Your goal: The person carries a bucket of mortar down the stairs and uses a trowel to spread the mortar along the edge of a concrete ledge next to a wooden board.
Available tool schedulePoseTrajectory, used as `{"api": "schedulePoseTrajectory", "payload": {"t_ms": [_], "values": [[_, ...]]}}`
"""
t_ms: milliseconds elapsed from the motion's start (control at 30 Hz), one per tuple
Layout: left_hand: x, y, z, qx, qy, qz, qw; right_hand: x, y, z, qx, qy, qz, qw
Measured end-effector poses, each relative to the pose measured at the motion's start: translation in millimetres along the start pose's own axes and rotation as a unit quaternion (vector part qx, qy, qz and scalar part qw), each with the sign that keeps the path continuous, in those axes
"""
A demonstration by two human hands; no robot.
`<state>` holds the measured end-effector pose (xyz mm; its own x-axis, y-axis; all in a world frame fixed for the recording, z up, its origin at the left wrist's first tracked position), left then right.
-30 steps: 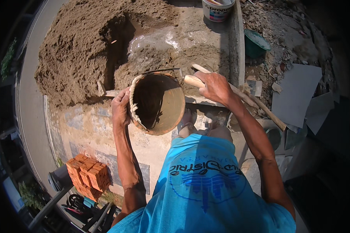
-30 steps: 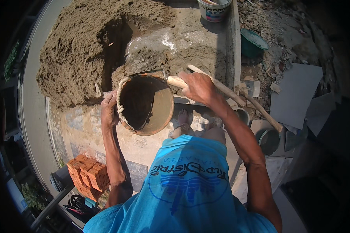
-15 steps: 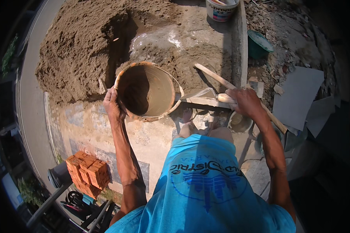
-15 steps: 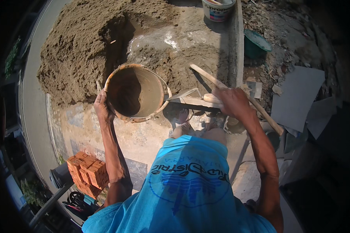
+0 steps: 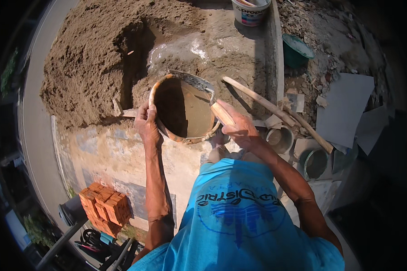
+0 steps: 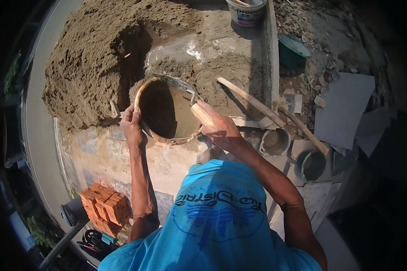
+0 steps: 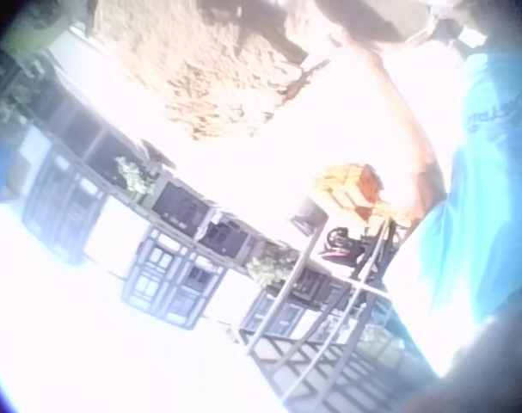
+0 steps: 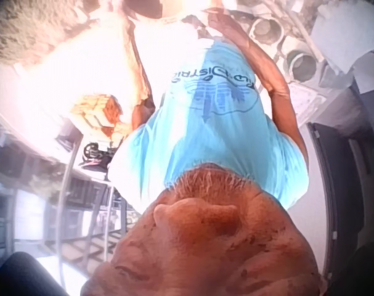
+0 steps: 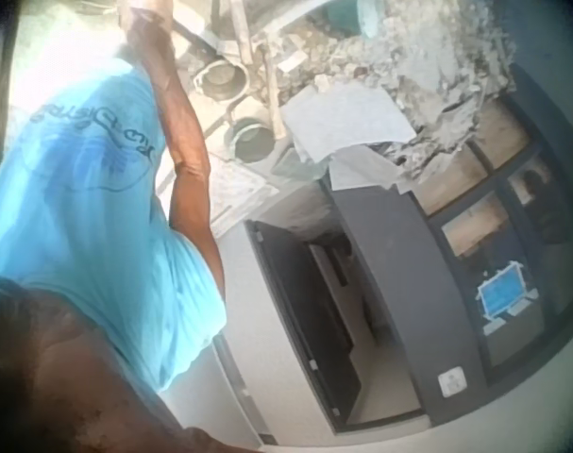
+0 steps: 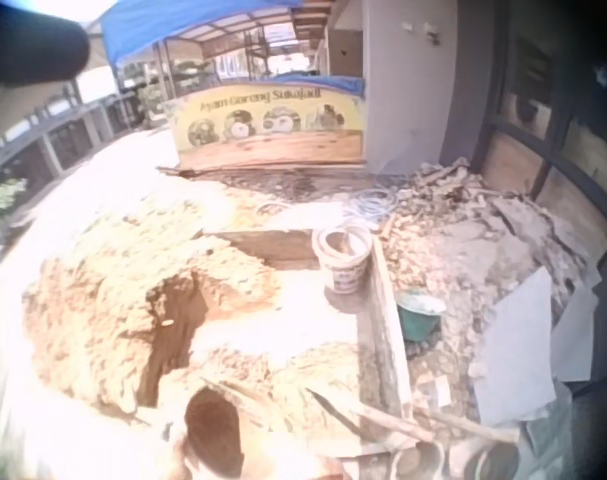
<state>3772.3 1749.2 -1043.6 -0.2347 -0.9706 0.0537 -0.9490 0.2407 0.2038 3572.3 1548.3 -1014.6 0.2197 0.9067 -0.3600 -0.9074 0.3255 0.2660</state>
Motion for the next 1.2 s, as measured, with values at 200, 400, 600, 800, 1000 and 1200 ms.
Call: {"api": "schedulePoseTrajectory", "payload": {"t_ms": [200, 400, 600, 800, 1000, 1200], "values": [[38, 31, -12, 0.022, 0.009, -0.021, 0.999, 55, -7, 38, -0.075, 0.135, -0.04, 0.987], [37, 38, -8, 0.023, 0.032, -0.053, 0.998, 0, -38, 9, -0.03, 0.104, -0.142, 0.984], [37, 33, -8, 0.061, -0.036, -0.042, 0.997, 27, -16, 32, -0.069, 0.106, -0.052, 0.991], [34, 34, -11, 0.044, 0.005, -0.026, 0.999, 6, -46, -8, 0.013, 0.087, -0.07, 0.994], [32, 30, -15, 0.054, -0.076, -0.032, 0.995, 14, -29, 16, -0.02, 0.132, -0.068, 0.989], [23, 22, -11, 0.067, -0.104, 0.007, 0.992, -4, -24, -14, 0.009, 0.13, -0.071, 0.989]]}}
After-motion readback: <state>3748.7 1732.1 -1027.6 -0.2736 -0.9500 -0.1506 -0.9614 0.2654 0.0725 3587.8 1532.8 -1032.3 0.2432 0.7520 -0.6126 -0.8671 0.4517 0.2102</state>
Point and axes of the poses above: each hand's wrist, its own y-axis away from the middle knuckle, its own x-axis out of the palm, z = x × y, the point moved 7 cm from there along -y, towards the middle knuckle, and after that the axes turned 5 degrees about y, right-handed, at the moved point
